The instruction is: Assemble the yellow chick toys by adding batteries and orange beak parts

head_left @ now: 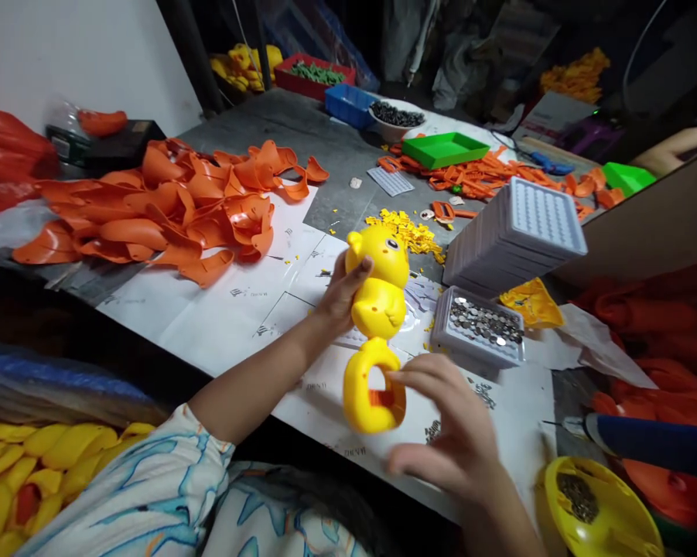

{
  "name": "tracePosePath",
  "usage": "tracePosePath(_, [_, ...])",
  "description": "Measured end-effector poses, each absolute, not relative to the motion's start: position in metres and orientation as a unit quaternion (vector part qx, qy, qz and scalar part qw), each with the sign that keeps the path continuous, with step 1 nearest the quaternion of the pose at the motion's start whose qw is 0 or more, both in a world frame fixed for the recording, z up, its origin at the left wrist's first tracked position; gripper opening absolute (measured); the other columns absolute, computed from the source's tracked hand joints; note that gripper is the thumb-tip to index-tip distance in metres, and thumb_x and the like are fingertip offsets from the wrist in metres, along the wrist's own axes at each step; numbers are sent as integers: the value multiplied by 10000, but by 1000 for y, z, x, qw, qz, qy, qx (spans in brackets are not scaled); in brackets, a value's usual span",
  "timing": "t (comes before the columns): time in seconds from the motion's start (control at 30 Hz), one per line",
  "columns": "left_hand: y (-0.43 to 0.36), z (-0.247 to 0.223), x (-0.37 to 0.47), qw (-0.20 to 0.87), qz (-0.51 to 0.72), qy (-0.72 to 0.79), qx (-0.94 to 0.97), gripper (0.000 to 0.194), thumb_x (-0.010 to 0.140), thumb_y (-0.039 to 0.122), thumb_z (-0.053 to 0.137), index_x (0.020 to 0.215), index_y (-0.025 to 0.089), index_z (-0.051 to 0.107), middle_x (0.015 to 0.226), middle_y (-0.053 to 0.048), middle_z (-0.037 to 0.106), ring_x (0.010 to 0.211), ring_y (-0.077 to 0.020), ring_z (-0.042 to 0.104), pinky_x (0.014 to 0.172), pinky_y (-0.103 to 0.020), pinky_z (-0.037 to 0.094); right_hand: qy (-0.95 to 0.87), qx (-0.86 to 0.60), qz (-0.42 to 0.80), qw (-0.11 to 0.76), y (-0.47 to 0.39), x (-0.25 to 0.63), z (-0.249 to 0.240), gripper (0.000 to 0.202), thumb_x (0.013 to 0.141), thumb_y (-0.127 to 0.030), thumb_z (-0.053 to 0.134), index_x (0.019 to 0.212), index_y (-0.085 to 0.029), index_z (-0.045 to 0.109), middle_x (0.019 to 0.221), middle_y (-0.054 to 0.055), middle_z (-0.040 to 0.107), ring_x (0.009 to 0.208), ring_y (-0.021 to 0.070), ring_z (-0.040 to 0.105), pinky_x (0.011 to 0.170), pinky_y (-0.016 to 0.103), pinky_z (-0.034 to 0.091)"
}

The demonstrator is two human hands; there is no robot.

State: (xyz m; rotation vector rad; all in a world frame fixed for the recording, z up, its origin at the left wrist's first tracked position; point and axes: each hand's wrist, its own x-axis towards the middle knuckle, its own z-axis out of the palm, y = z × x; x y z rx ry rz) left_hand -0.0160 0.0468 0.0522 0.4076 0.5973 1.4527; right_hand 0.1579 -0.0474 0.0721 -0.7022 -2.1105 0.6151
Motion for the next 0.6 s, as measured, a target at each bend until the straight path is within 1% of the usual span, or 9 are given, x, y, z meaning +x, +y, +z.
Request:
tracePosePath(0.1, [57, 52, -28, 588, 731, 267, 219, 579, 684, 465, 849, 1153, 250, 587, 927, 17, 679, 790, -140, 663, 710, -241, 515, -877, -288, 183, 339, -52, 129, 72, 306, 937, -317, 666, 1154, -144, 536, 1126, 96, 609, 1022, 184, 550, 885, 317, 459])
tracePosePath(0.17, [60, 51, -37, 580, 734, 264, 234, 574, 683, 491, 836, 1137, 241, 591, 957, 4, 688, 808, -152, 673, 711, -250, 517, -891, -281, 171, 315, -48, 118, 73, 204, 945, -254, 636, 1083, -140, 539, 1099, 95, 625, 998, 194, 558, 843, 324, 458])
tracePosePath(0.27, [65, 50, -48, 611, 703, 282, 232, 618, 660, 578, 817, 1112, 208, 614, 899, -25, 696, 758, -184, 674, 671, -279, 519, -910, -244, 164, 291, -27, 119, 83, 236, 937, -335, 665, 1029, -137, 574, 1034, 93, 651, 945, 199, 577, 819, 336, 458])
tracePosePath(0.37, [70, 50, -57, 655, 661, 303, 203, 607, 740, 676, 703, 1090, 184, 646, 840, -63, 702, 715, -214, 668, 612, -301, 505, -900, -202, 286, 260, 22, 128, 98, 370, 887, -483, 715, 1045, -158, 637, 990, 74, 665, 909, 155, 609, 815, 283, 499])
tracePosePath(0.4, [71, 51, -59, 670, 652, 300, 191, 604, 781, 696, 645, 1082, 172, 657, 848, -81, 710, 714, -219, 669, 600, -304, 502, -876, -255, 314, 262, 45, 129, 101, 378, 888, -506, 705, 1021, -156, 654, 976, 70, 665, 879, 142, 612, 770, 252, 503])
tracePosePath(0.43, [72, 51, -61, 685, 644, 291, 177, 613, 814, 710, 593, 1069, 157, 668, 852, -97, 717, 709, -220, 668, 592, -305, 501, -846, -378, 278, 252, 69, 128, 101, 331, 905, -468, 692, 993, -150, 672, 975, 72, 663, 862, 138, 607, 740, 235, 492])
tracePosePath(0.47, [72, 52, -63, 698, 639, 279, 164, 623, 838, 713, 554, 1061, 144, 677, 850, -108, 721, 705, -217, 666, 593, -304, 504, -809, -509, 220, 194, 94, 126, 98, 280, 915, -408, 688, 1044, -159, 687, 1041, 70, 663, 899, 138, 610, 802, 242, 495])
tracePosePath(0.53, [73, 53, -65, 714, 636, 255, 143, 628, 874, 696, 513, 1067, 124, 686, 841, -115, 726, 705, -207, 662, 613, -300, 513, -784, -572, 191, 145, 141, 116, 85, 221, 911, -229, 664, 1095, -112, 700, 1129, 123, 649, 1004, 181, 610, 957, 308, 474])
tracePosePath(0.6, [73, 52, -66, 721, 635, 242, 135, 636, 885, 688, 496, 1091, 118, 686, 843, -118, 731, 711, -210, 664, 615, -299, 514, -775, -595, 188, 100, 175, 103, 68, 201, 891, -143, 649, 1074, -82, 703, 1152, 150, 638, 1098, 204, 593, 1060, 354, 437])
